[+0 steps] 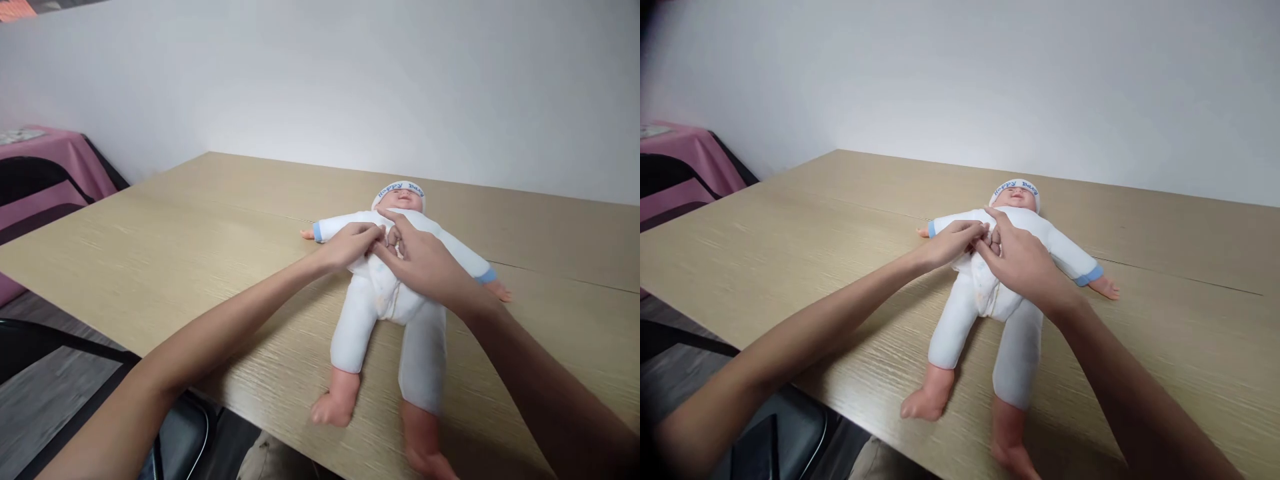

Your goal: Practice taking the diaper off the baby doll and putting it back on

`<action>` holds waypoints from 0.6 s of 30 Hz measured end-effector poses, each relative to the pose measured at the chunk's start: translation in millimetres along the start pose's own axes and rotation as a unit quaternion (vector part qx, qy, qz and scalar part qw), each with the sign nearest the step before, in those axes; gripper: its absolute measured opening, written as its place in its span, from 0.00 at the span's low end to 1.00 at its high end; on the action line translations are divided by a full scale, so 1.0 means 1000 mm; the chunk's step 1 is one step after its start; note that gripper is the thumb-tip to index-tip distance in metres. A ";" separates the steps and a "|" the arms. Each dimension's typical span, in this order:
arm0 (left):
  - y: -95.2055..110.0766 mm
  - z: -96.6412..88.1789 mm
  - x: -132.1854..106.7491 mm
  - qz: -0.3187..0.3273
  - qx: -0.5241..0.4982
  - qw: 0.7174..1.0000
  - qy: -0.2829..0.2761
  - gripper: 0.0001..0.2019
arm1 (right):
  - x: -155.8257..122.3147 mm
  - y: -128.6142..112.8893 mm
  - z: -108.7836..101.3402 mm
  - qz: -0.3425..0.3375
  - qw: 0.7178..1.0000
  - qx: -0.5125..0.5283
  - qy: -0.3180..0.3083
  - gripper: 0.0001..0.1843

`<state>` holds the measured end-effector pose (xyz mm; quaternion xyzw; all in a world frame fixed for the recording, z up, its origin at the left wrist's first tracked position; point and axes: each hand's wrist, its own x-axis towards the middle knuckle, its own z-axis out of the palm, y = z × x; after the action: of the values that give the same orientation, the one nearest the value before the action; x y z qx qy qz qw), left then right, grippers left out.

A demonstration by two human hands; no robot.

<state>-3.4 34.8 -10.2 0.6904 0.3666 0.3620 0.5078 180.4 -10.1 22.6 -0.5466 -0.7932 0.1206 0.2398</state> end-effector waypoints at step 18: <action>-0.053 -0.002 -0.006 0.006 -0.043 0.993 0.110 0.13 | -0.006 0.001 0.014 0.001 0.984 0.056 0.170 0.20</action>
<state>-15.1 42.1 -61.5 0.6261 0.3999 0.4540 0.4920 176.1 -14.6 8.5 -0.5456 -0.7323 0.0701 0.4015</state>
